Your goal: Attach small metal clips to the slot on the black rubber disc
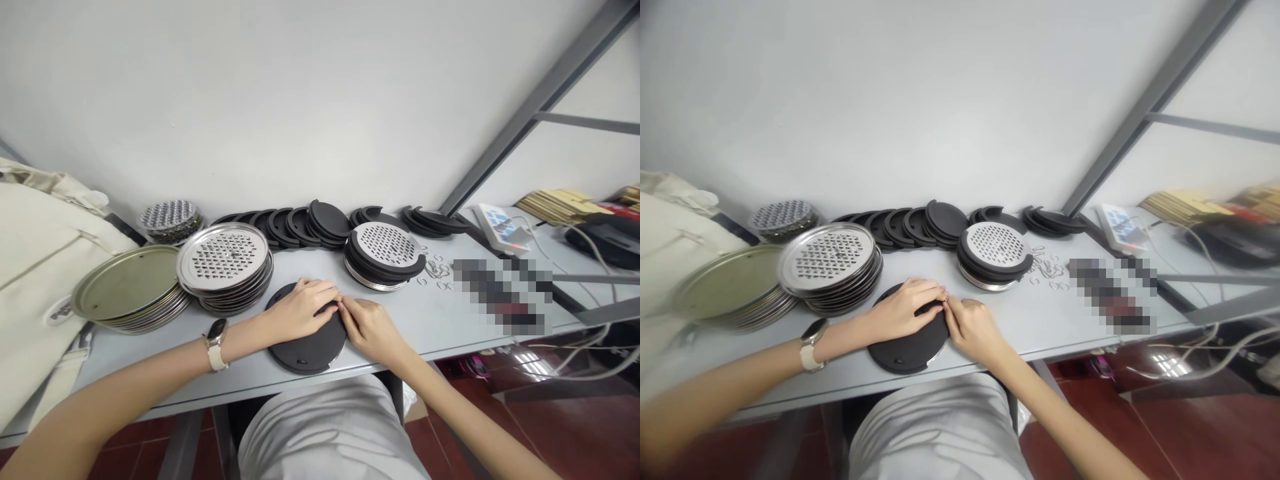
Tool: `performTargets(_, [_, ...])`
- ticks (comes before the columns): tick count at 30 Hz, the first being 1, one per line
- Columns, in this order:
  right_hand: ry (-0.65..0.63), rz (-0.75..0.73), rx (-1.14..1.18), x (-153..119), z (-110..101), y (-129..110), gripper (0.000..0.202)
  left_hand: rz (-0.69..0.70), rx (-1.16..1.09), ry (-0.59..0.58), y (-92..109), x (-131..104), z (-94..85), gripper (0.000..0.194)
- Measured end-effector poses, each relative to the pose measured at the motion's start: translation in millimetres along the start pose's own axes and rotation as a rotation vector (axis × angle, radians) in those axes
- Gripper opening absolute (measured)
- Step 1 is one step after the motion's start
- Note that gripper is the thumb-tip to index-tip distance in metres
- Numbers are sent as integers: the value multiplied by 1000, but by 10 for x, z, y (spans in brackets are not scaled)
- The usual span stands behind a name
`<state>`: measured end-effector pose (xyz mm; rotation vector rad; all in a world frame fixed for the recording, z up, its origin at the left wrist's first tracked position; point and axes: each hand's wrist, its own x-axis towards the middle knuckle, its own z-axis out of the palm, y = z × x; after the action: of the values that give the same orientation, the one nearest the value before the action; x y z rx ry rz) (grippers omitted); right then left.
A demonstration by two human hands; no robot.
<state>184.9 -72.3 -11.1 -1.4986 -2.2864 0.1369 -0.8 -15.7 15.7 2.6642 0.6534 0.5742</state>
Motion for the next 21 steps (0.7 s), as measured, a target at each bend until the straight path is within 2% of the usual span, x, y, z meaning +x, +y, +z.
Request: performTargets(21, [7,-61,-47,-8,15,27,28,-2,-39,25,17,-5,7,16])
